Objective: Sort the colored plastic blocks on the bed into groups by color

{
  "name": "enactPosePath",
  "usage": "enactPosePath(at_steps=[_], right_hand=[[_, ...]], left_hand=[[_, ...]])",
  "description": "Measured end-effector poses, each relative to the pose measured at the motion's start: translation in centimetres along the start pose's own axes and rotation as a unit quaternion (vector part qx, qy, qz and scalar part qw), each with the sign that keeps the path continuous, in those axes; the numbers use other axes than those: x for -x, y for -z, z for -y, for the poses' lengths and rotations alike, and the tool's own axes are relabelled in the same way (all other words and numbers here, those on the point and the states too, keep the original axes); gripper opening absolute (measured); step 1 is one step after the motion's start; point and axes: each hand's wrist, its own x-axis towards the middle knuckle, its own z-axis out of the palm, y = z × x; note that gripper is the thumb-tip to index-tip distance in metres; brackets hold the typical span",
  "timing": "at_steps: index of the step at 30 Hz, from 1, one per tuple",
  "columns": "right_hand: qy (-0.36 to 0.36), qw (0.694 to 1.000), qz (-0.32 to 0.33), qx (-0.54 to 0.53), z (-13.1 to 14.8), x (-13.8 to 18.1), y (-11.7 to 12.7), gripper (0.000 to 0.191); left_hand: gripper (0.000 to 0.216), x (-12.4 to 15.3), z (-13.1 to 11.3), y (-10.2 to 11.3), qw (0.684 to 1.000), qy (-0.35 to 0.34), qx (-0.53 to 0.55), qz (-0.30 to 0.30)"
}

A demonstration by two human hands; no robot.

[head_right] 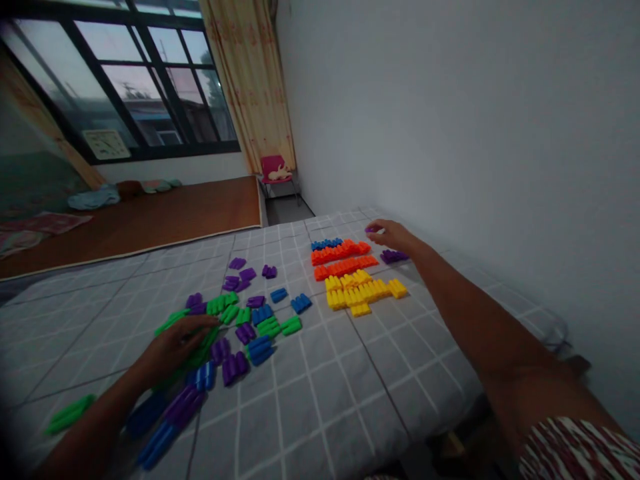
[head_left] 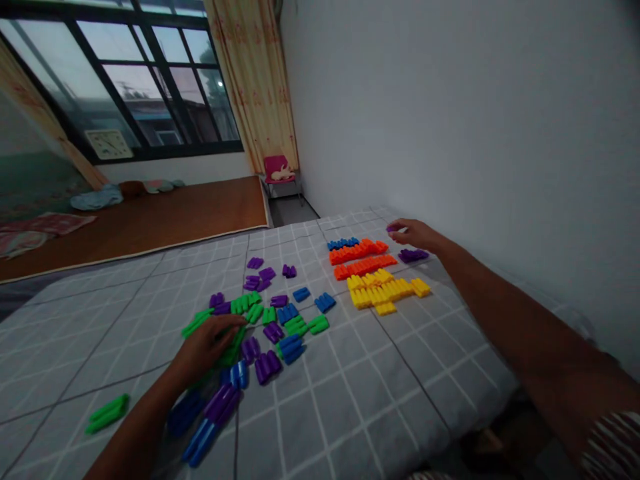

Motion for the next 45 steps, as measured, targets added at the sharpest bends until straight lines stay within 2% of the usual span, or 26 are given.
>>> enactPosePath(at_steps=[3, 5, 7, 14, 18, 21, 25, 27, 31, 34, 36, 40, 45], right_hand=[[-0.111, 0.993, 0.002, 0.032, -6.7, -0.1, 2.9, 0.035], [-0.144, 0.985, 0.024, 0.091, -9.3, 0.1, 3.3, 0.031], [-0.158, 0.977, 0.044, 0.137, -10.6, 0.3, 3.0, 0.031], [-0.122, 0.97, 0.044, 0.207, -11.1, 0.0, 1.2, 0.033], [-0.13, 0.967, 0.047, 0.214, -10.7, 0.3, 1.5, 0.038], [-0.133, 0.961, 0.012, 0.243, -10.1, 0.6, 1.9, 0.039], [-0.07, 0.959, -0.062, 0.269, -7.0, 0.4, 1.7, 0.035], [-0.009, 0.969, -0.056, 0.241, -4.0, 0.2, 0.6, 0.033], [0.126, 0.977, 0.037, 0.168, 4.1, 0.5, -3.9, 0.032], [0.221, 0.958, 0.116, 0.137, 9.8, 1.1, -8.0, 0.032], [0.267, 0.939, 0.163, 0.142, 12.6, 1.2, -10.5, 0.03], [0.292, 0.916, 0.208, 0.179, 15.9, -0.7, -13.9, 0.025], [0.265, 0.918, 0.216, 0.201, 17.9, -4.3, -17.8, 0.03]], left_hand=[[0.049, -0.1, -0.4, 0.0, 1.0, 0.001, -0.015, 0.0], [0.048, -0.2, -0.5, 0.1, 1.0, 0.0, -0.021, 0.001], [0.048, -0.3, -0.6, 0.1, 1.0, -0.001, -0.025, -0.001], [0.049, -0.3, -0.9, 0.2, 1.0, 0.001, -0.03, 0.006], [0.049, -0.1, -0.8, 0.2, 1.0, -0.007, -0.028, 0.001], [0.046, 0.1, -0.8, 0.3, 0.999, -0.024, -0.029, 0.004], [0.039, 0.2, -0.9, -0.2, 0.998, -0.062, -0.029, 0.015], [0.036, 0.1, -1.3, -0.9, 0.997, -0.07, -0.024, 0.015], [0.035, -0.1, -2.5, -2.1, 0.998, -0.065, -0.014, -0.01], [0.033, 0.0, -2.8, -2.2, 0.997, -0.069, -0.023, -0.004], [0.031, 0.2, -2.4, -2.1, 0.997, -0.064, -0.047, -0.007], [0.032, 0.6, -1.1, -1.8, 0.996, -0.058, -0.064, -0.02], [0.031, 0.2, -1.0, -1.6, 0.996, -0.045, -0.062, -0.051]])
